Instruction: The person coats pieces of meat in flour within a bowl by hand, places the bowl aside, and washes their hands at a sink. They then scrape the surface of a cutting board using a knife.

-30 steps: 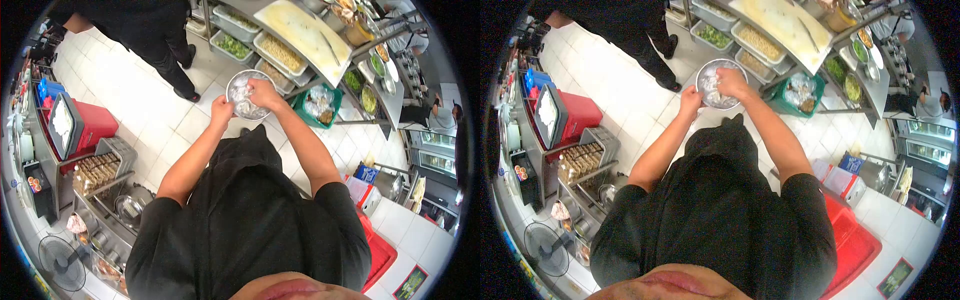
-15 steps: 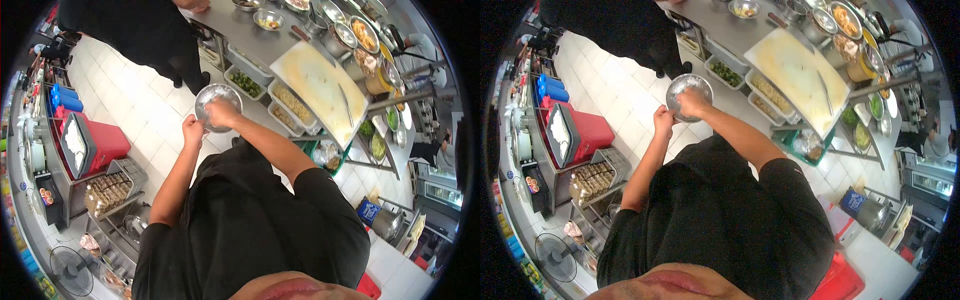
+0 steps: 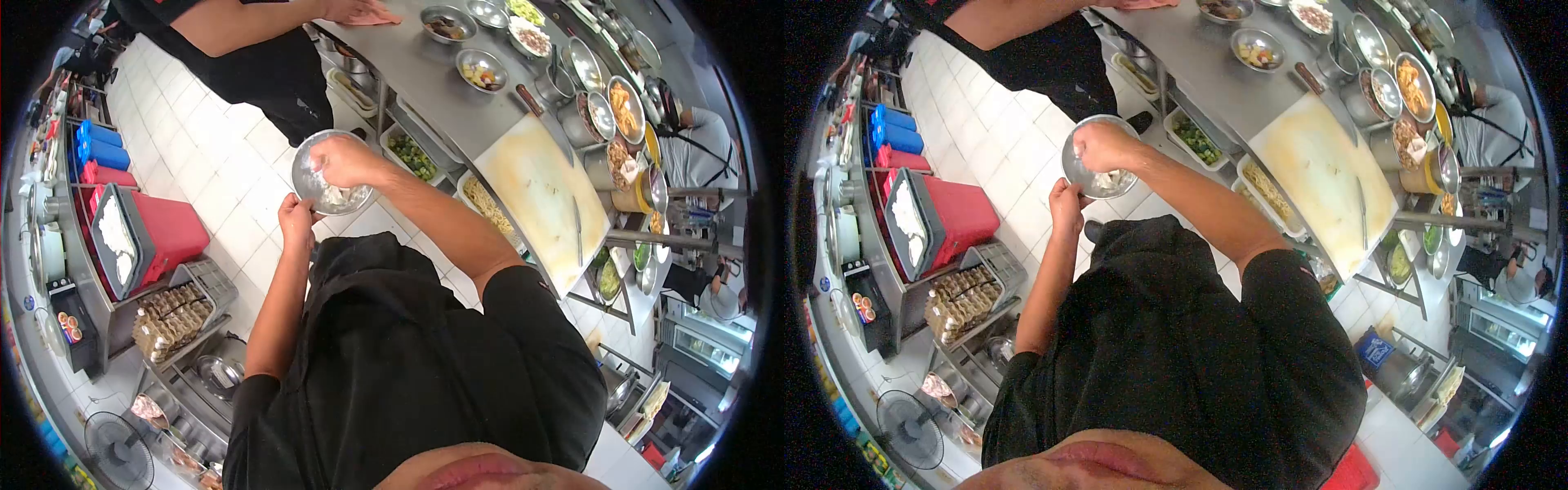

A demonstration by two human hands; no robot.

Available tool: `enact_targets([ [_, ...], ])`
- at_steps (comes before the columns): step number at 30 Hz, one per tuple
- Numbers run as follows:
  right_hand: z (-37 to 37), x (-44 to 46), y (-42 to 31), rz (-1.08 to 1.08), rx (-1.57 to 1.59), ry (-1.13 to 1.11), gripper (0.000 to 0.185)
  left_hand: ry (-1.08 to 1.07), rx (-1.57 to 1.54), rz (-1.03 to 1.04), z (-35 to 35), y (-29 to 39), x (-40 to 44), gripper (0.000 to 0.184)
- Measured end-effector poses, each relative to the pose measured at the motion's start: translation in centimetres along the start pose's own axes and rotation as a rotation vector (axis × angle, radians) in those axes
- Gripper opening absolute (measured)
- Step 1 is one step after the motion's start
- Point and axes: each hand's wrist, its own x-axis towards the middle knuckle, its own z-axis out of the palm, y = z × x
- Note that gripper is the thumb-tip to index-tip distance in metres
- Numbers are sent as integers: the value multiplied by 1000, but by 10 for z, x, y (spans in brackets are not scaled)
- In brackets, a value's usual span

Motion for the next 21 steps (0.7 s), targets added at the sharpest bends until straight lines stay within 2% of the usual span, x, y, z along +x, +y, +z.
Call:
enact_targets([
  [2, 7, 18, -3, -61, -19, 0, 26, -7, 30, -11, -10, 12, 19, 19],
  [4, 18, 46, -1, -23, 26, 7, 20, -7, 58, -8, -22, 25, 41, 6],
  [5, 16, 59, -5, -29, 105, -65, 25, -27, 18, -25, -32, 28, 54, 7],
  [6, 11, 67, -29, 92, 85, -66, 28, -28, 28, -16, -42, 33, 67, 6],
  [7, 17, 79, -26, -22, 55, -24, 34, -37, 12, 7, -52, 38, 78, 5],
  [8, 23, 91, -32, -9, -21, 7, 38, -51, -10, 3, -61, 49, 82, 6],
  [9, 26, 103, -41, 80, 70, -6, 38, -56, 7, 26, -75, 47, 99, 13],
  [10, 29, 116, -45, -7, 11, 39, 35, -52, 12, 14, -86, 54, 107, 15],
  [13, 56, 159, -51, 138, -92, 35, 34, -63, -35, 5, -120, 83, 132, 18],
  [16, 109, 194, -43, 91, -390, -89, 38, -76, -79, 13, -152, 104, 158, 17],
  [19, 173, 213, -63, 58, -621, -70, 41, -57, -74, -1, -180, 114, 182, 16],
  [20, 185, 229, -69, 154, -594, -211, 44, -44, -65, -5, -189, 116, 192, 16],
  [21, 197, 243, -67, 157, -565, -247, 42, -15, -50, -10, -199, 116, 200, 16],
])
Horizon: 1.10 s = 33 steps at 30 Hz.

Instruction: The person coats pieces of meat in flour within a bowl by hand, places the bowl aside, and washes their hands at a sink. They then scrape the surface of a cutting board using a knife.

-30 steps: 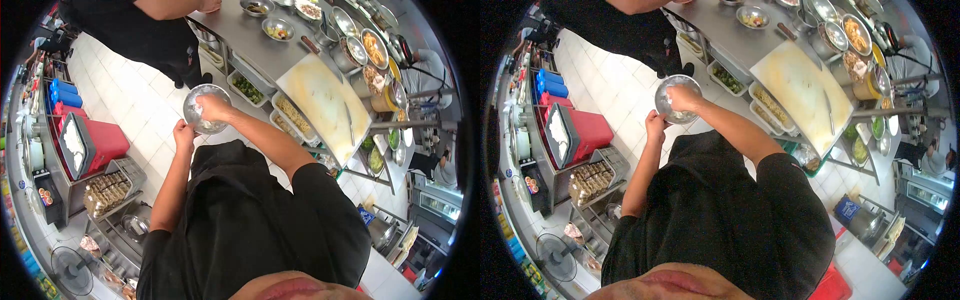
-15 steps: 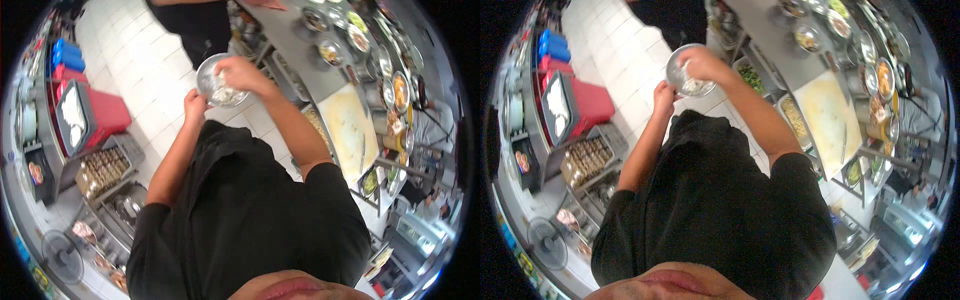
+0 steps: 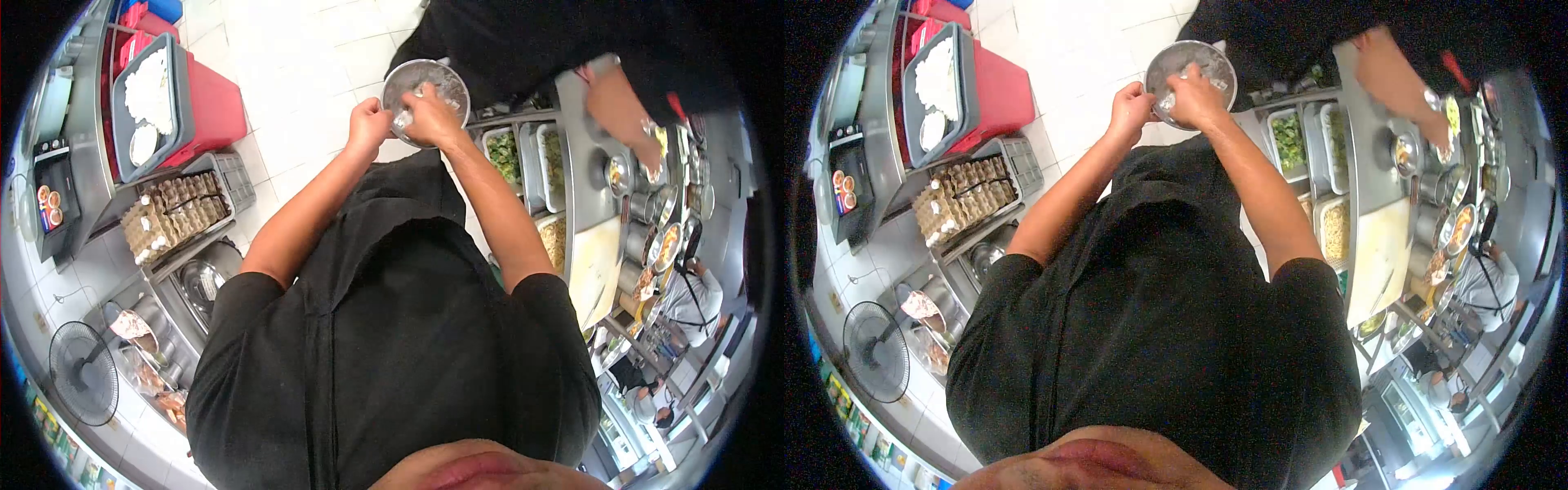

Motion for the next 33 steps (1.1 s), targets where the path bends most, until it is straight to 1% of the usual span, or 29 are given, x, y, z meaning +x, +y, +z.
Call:
enact_targets([
  [2, 26, 42, -2, -22, 50, -74, 40, 58, 29, -8, -21, -3, 20, 16],
  [3, 32, 59, -6, -63, 112, -24, 32, 67, 73, -10, -32, 0, 30, 14],
  [6, 29, 123, -6, -80, 357, -73, 29, 143, 8, -15, -60, 17, 63, 12],
  [7, 23, 147, -6, -62, 371, -126, 25, 170, -5, -13, -66, 27, 72, 11],
  [8, 19, 170, -4, -219, 388, -26, 23, 198, -15, -8, -71, 39, 80, 11],
  [10, -31, 192, -34, -206, 524, -151, 20, 250, -6, 19, -81, 71, 105, 9],
  [12, -52, 224, -52, -253, 624, -210, 17, 301, 32, 27, -92, 95, 122, 7],
  [13, -70, 234, -66, -161, 694, -306, 15, 312, 16, 37, -98, 108, 132, 2],
  [16, -87, 279, -82, -277, 746, -324, 14, 343, -79, 65, -108, 141, 161, 9],
  [17, -90, 293, -87, -307, 810, -303, 15, 353, -70, 64, -115, 145, 173, 11],
  [21, -113, 340, -95, -262, 806, -107, 15, 385, -56, 20, -129, 159, 214, 17],
  [24, -122, 379, -91, -164, 1061, -129, 14, 401, -73, -8, -136, 175, 248, 20],
  [28, -110, 445, -60, 50, 1595, -200, 15, 337, -50, -40, -144, 192, 303, 21],
  [29, -106, 462, -52, 84, 1709, -204, 16, 341, -59, -25, -148, 195, 319, 13],
  [30, -104, 476, -39, 119, 1822, -186, 17, 328, -69, -12, -151, 195, 336, 7],
  [31, -100, 493, -25, 113, 1867, -168, 19, 302, -79, 6, -152, 197, 358, 8],
  [32, -106, 501, -18, 118, 1903, -133, 22, 285, -106, -35, -157, 198, 380, 8],
  [33, -112, 508, -12, 169, 1958, -33, 21, 246, -100, -41, -158, 210, 392, 8],
])
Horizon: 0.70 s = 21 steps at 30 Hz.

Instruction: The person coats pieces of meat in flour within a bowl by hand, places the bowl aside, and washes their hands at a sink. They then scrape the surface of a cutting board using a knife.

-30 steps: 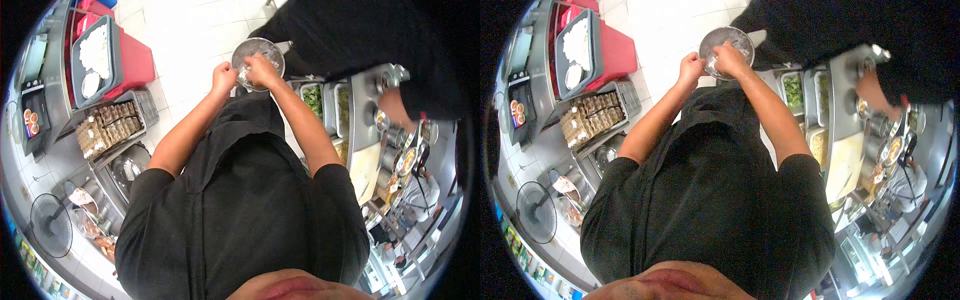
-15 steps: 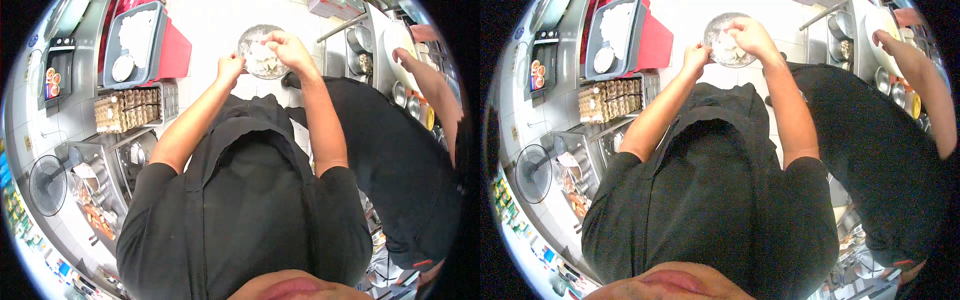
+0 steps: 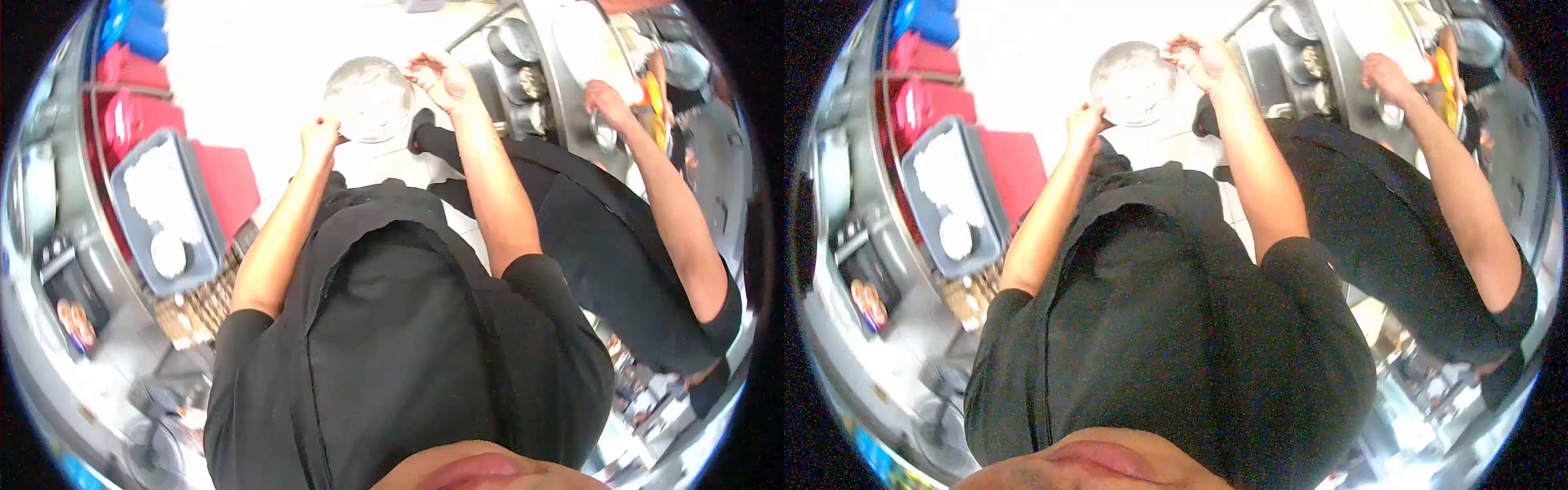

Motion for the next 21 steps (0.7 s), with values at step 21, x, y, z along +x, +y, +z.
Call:
enact_targets([
  [21, -441, 249, -134, -374, 220, 837, 19, 8, 266, -131, 77, 104, 232, 14],
])
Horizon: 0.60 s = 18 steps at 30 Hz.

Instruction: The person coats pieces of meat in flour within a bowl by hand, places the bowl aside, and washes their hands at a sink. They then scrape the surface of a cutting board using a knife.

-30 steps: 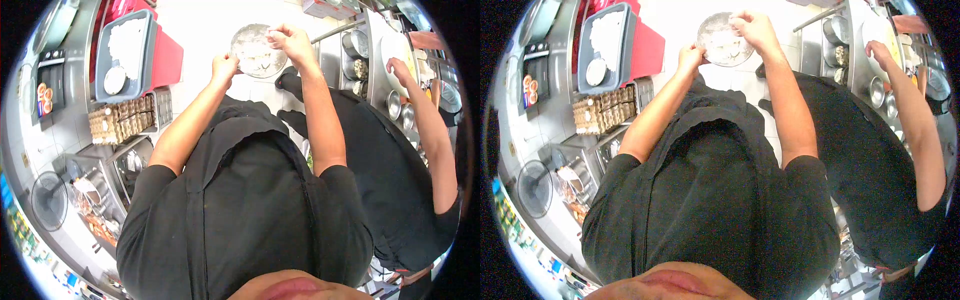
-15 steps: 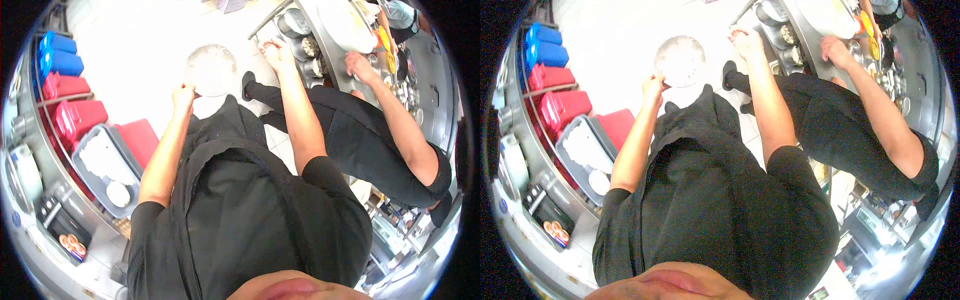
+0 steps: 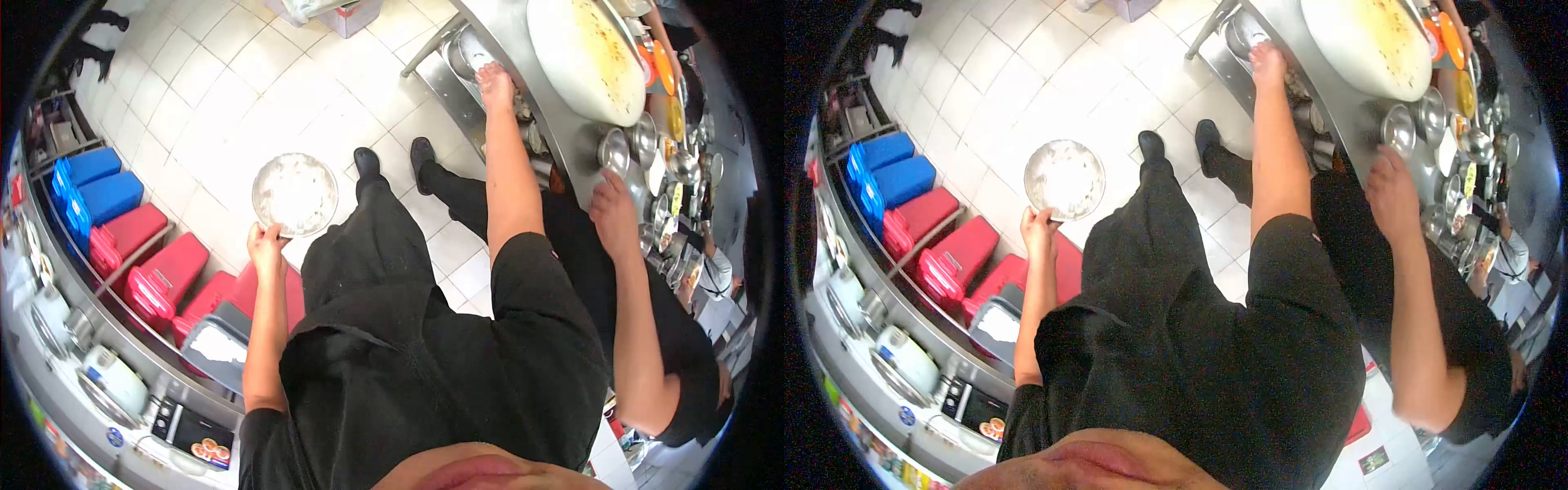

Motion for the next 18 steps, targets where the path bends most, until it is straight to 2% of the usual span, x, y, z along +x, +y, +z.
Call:
enact_targets([
  [2, 2, 39, 0, -57, -178, 151, 20, -4, 5, -14, 22, 13, 22, 13],
  [5, 0, 78, 2, -63, -268, 269, 21, -23, 21, -19, 48, 17, 53, 10],
  [11, 8, 142, 23, 2, -294, 303, 22, -50, 29, -36, 91, 25, 96, 10],
  [18, 13, 164, 39, -22, -222, 310, 25, -94, 66, -91, 122, 31, 108, 10],
])
